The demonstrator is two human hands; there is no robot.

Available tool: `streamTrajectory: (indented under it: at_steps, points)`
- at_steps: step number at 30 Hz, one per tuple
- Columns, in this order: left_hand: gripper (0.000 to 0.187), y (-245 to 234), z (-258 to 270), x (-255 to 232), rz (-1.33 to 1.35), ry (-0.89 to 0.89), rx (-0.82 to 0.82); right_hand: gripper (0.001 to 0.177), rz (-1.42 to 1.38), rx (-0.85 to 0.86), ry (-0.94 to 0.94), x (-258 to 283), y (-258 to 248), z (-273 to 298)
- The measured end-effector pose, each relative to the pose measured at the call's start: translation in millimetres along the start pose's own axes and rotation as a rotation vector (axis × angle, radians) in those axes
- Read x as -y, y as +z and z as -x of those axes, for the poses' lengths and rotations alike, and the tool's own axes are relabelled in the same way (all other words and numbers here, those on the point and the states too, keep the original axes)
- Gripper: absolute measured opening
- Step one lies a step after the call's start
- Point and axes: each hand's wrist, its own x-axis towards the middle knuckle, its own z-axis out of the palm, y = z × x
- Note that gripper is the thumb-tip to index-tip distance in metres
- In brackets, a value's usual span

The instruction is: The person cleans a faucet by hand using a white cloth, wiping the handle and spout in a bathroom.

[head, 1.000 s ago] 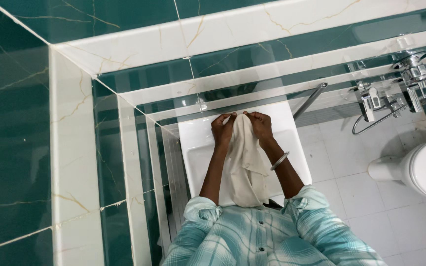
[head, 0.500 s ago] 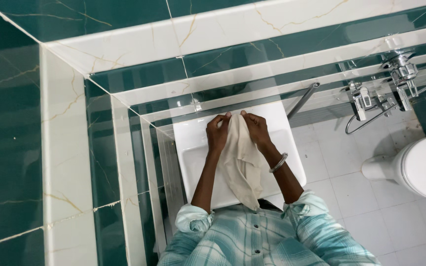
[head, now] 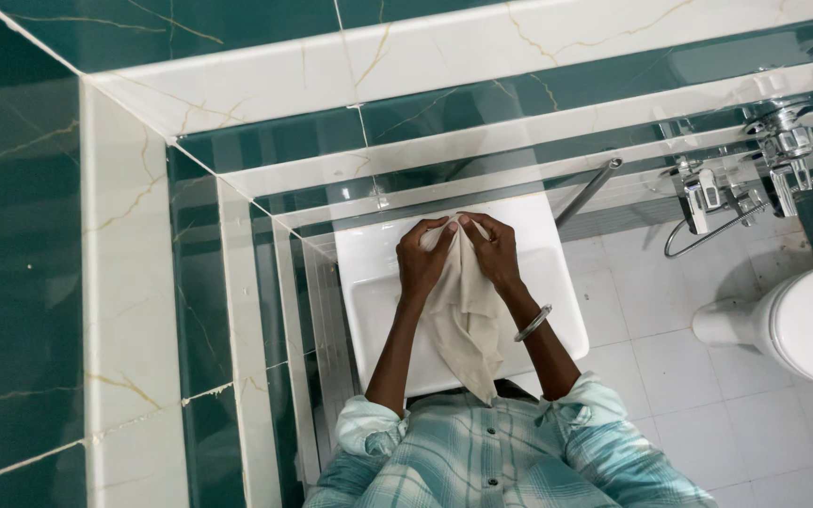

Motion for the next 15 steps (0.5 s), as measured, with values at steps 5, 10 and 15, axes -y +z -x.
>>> streamTrajectory:
  at_steps: [5,10,15]
  points:
    - [0.028,-0.5,-8.4,-14.2,-0.092,-0.098,0.048,0.036,0.222,-0.013,0.144,8.4,-4.6,-4.2]
    - [0.026,6.1,11.4,-12.9,0.041,0.148,-0.022,0.037,0.044,-0.066,-0.098,16.0,1.0,18.5]
    - [0.022,12.9,40.3,5.9,0.101,0.22,-0.031,0.036,0.016,-0.085,-0.119,13.5,-3.8,46.2]
